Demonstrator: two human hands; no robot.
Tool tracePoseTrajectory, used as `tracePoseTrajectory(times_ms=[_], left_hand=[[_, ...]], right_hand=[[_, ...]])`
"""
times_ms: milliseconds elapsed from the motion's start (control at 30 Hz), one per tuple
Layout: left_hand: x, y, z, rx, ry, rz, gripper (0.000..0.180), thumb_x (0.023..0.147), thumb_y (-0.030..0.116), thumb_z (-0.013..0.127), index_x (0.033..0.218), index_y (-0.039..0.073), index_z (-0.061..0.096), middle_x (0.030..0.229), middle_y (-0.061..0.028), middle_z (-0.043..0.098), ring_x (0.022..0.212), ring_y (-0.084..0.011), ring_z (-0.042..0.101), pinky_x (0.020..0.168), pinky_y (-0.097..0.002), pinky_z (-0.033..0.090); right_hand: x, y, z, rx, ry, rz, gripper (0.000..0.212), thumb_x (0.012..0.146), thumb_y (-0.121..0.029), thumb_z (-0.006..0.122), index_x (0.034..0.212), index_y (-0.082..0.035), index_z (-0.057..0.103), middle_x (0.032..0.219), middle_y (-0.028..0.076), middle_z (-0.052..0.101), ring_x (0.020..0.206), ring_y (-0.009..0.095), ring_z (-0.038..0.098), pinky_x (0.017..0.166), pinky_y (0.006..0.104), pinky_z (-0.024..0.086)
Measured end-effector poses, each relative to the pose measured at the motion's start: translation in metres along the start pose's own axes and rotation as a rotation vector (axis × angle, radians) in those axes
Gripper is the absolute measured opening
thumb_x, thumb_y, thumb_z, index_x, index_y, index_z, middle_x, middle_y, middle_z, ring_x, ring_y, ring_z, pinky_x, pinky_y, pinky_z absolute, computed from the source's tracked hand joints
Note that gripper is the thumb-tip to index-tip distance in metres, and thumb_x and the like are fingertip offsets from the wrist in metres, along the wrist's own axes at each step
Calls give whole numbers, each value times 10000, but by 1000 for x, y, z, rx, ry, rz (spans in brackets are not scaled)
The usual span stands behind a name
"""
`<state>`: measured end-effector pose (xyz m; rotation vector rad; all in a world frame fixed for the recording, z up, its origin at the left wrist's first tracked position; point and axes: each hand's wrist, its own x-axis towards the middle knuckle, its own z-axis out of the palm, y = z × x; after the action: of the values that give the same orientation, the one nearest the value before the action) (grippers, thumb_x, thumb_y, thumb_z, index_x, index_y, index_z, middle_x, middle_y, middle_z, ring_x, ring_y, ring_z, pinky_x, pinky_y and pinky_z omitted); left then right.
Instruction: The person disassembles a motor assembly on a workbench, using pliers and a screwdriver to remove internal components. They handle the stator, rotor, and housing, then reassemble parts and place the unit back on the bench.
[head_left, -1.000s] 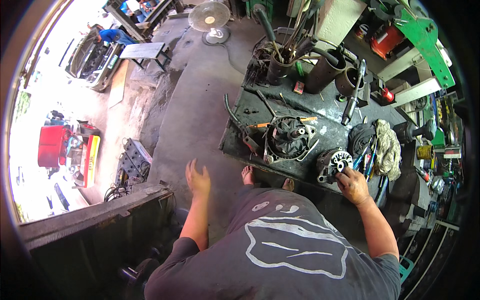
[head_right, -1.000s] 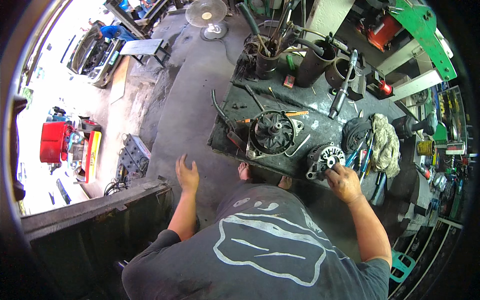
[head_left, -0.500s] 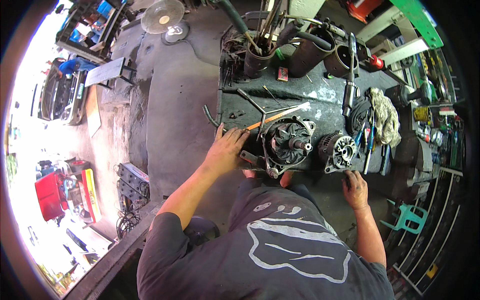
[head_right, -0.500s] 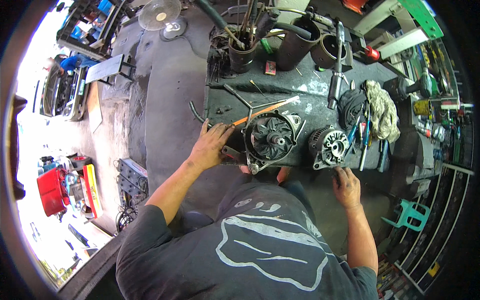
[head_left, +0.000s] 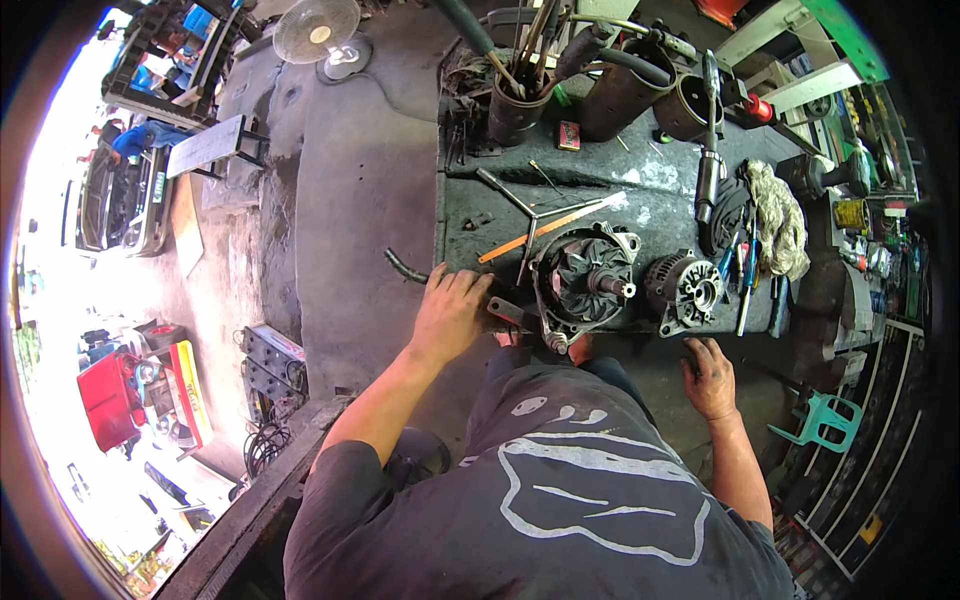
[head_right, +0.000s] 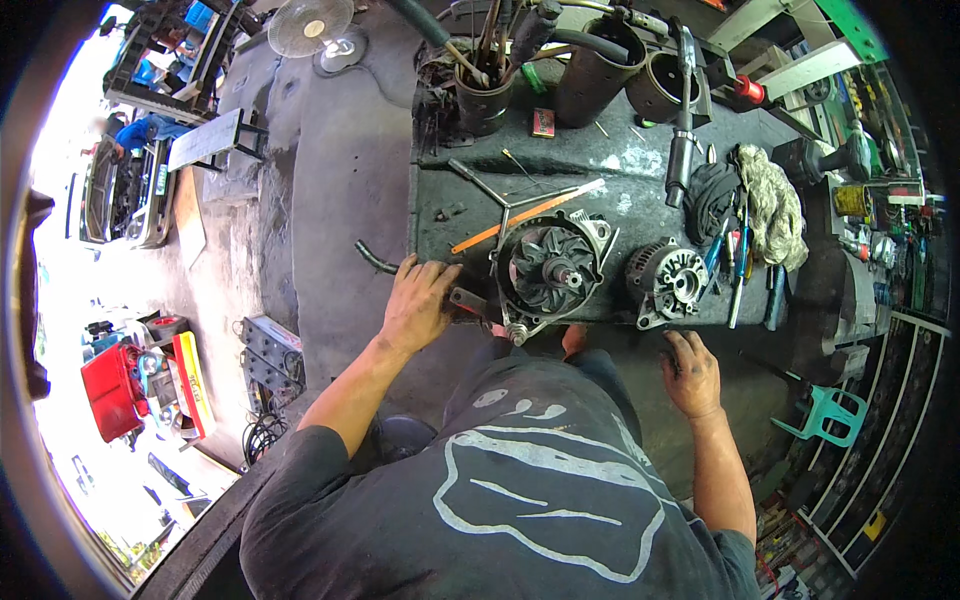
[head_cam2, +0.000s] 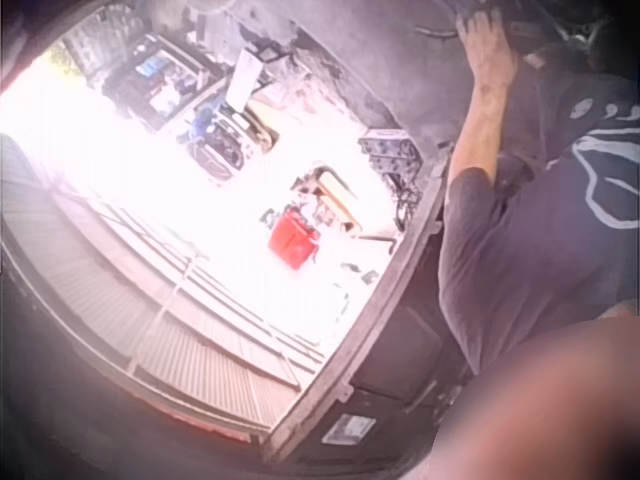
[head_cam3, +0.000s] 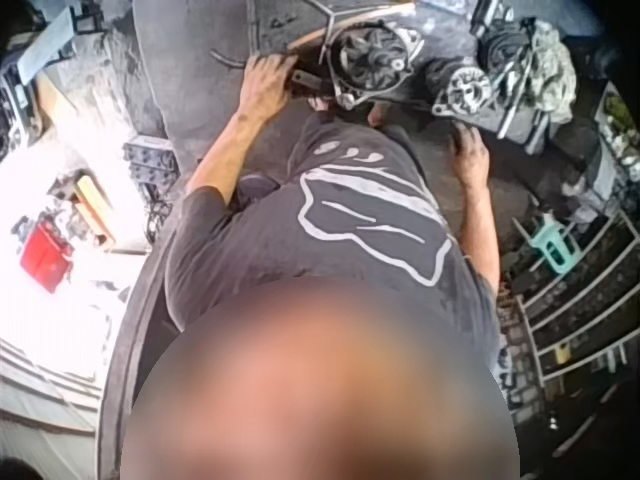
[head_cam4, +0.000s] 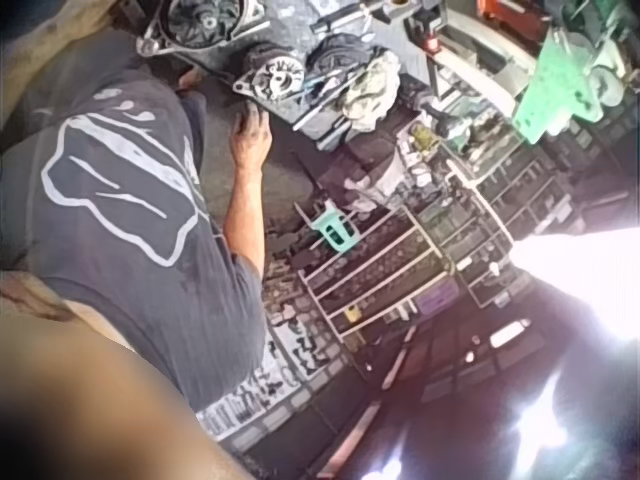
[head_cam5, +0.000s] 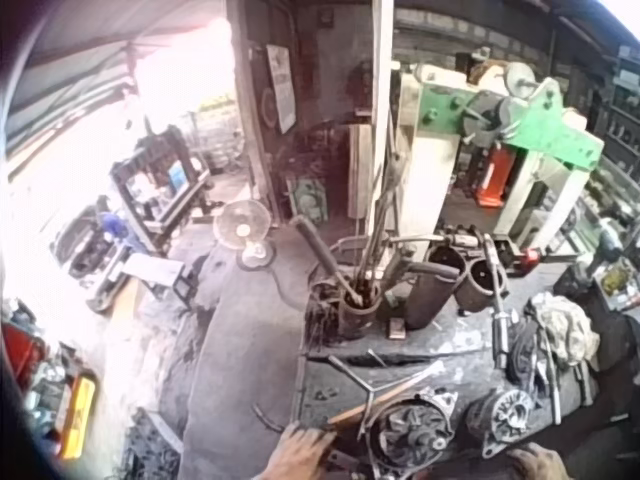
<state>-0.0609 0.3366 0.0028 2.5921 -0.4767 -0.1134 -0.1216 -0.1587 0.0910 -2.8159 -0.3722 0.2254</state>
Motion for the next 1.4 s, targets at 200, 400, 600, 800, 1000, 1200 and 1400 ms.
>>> tracePoseTrajectory(times_ms=[200, 400, 600, 800, 1000, 1200, 1400], left_hand=[[-16, 1, 8, 27, 36, 71, 751, 742, 141, 923, 1451, 87, 682, 1349, -129, 683, 1310, -352, 646, 1248, -566, 440], [-28, -7, 12, -63, 124, -28, 804, 672, 131, 966, 1424, 96, 684, 1375, -135, 693, 1294, -369, 660, 1204, -543, 479], [-26, -7, 11, -37, 139, 17, 804, 674, 134, 963, 1426, 97, 680, 1369, -139, 693, 1290, -374, 661, 1180, -538, 490], [-20, -7, 8, -75, 83, -45, 794, 695, 151, 970, 1431, 84, 679, 1410, -158, 674, 1325, -396, 637, 1192, -524, 487], [-15, -25, -6, -111, 215, -216, 811, 739, 237, 1002, 1442, 26, 657, 1372, -197, 668, 1348, -406, 616, 1189, -523, 477], [-1, -60, -47, -306, 487, -473, 691, 725, 153, 1017, 1335, 15, 723, 1294, -199, 704, 1198, -389, 703, 1049, -462, 581], [0, -66, -63, -183, 522, -376, 742, 704, 173, 1026, 1364, 19, 723, 1305, -179, 710, 1209, -385, 699, 1056, -468, 574]], right_hand=[[6, -4, -7, -5, 46, -40, 432, 891, -25, 812, 1307, -50, 699, 1165, 175, 708, 998, 427, 726, 855, 502, 611], [-8, -7, -7, 26, 15, 30, 378, 904, -11, 793, 1274, -35, 718, 1193, 186, 720, 1050, 427, 739, 889, 500, 619], [-13, -6, -1, 36, -1, 46, 374, 902, -17, 795, 1268, -33, 722, 1218, 196, 720, 1079, 442, 736, 918, 507, 623], [-15, -4, 4, 45, 13, 48, 372, 902, -30, 801, 1266, -39, 723, 1233, 197, 716, 1095, 442, 733, 932, 511, 620], [-24, -7, 4, 40, 0, 81, 367, 908, -38, 799, 1267, -40, 725, 1255, 197, 720, 1119, 447, 733, 951, 509, 619], [-29, -10, 6, 50, -31, 130, 374, 918, -44, 793, 1286, -36, 726, 1272, 202, 723, 1136, 451, 732, 966, 508, 617], [-25, -8, 10, 49, -11, 105, 368, 928, -49, 796, 1288, -32, 725, 1285, 204, 724, 1142, 461, 731, 977, 513, 614]])
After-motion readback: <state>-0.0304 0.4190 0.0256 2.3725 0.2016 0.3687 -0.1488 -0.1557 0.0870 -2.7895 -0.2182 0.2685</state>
